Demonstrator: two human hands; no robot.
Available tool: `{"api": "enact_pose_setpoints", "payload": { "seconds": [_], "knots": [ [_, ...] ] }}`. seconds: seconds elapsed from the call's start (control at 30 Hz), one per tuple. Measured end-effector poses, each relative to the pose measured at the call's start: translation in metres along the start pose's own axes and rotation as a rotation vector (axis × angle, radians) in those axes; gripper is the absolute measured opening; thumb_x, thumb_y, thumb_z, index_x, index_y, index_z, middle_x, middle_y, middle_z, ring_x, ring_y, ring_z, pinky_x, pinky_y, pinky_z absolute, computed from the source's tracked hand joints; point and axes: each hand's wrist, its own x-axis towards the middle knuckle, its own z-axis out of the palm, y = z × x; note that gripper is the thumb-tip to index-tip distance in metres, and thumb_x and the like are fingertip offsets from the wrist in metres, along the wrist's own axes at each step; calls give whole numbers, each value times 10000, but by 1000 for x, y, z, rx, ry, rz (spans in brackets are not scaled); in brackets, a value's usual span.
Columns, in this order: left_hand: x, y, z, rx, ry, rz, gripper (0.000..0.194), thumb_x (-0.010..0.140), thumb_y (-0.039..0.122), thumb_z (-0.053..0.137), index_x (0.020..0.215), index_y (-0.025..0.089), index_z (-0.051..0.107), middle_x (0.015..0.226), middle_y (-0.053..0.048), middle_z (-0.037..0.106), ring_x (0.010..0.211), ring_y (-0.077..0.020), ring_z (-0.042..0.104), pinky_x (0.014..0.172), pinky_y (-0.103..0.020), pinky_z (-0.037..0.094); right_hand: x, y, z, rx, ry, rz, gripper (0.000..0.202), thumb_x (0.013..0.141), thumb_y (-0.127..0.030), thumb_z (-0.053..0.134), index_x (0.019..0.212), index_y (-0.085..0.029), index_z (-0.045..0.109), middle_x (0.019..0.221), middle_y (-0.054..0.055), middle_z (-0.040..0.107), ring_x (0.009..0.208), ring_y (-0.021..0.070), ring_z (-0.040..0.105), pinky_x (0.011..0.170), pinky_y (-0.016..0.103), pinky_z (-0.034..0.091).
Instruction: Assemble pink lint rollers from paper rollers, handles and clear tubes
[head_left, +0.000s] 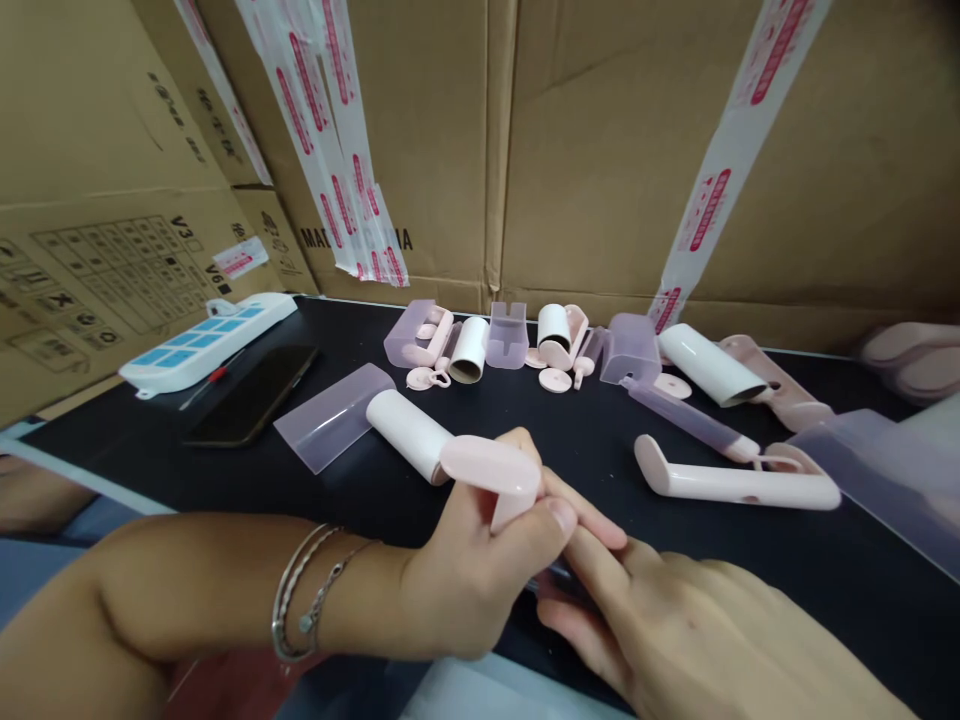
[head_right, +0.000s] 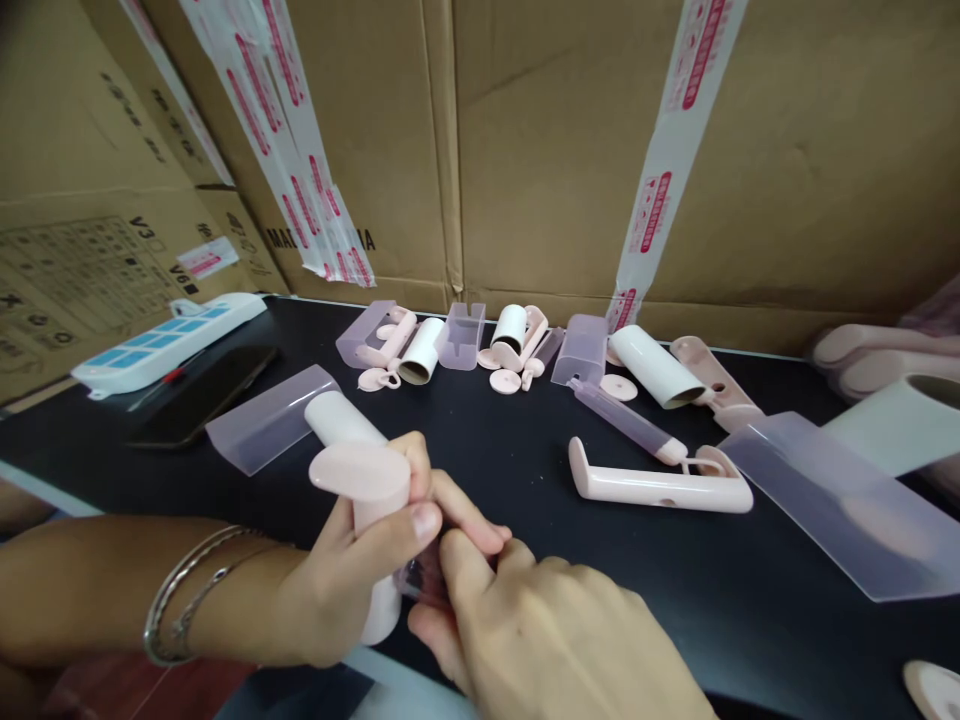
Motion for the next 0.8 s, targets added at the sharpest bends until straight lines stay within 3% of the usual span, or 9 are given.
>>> {"api": "enact_pose_setpoints", "payload": {
  "seconds": [0.1,0.23,0.4,0.53,0.63,0.8],
  "knots": [
    [-1,0,-1,-21,-1,20,190,883,323,551,804,155,586,850,-80,709,808,-180,656,729,-282,498,1,-3,-3,-9,-37,7,353,993,-410,252,971,-207,541,524,-18,585,294,154,515,286,292,275],
    [-3,0,-2,55,8,12,190,891,316,542,781,163,559,835,-65,706,685,-132,598,580,-223,441,0,-8,-3,21,-96,50,341,976,-457,311,1017,-211,543,579,4,641,310,171,542,279,291,249],
    [-1,1,-3,27,-13,18,235,902,357,531,764,173,488,848,-65,712,633,-119,577,539,-219,427,5,-12,-12,52,-127,71,308,975,-371,309,955,-199,564,583,25,649,327,173,557,299,281,257],
    [3,12,-6,-21,-94,112,259,910,385,539,784,188,428,860,-65,724,680,-152,636,574,-246,461,19,-12,-25,-26,14,106,353,974,-353,273,834,-208,563,456,-2,549,247,159,470,304,286,176],
    [6,21,-8,-25,-66,168,285,884,380,580,756,185,415,867,-66,730,725,-172,657,642,-282,491,29,-11,-31,-55,93,126,387,971,-355,258,802,-204,571,423,5,526,241,180,465,324,297,155],
    [14,23,-12,-113,-149,136,305,848,385,628,763,182,417,854,-57,731,772,-184,678,691,-297,508,28,-10,-32,16,-42,124,255,934,-329,390,870,-179,586,492,9,588,295,199,523,346,292,186]
  ]
}}
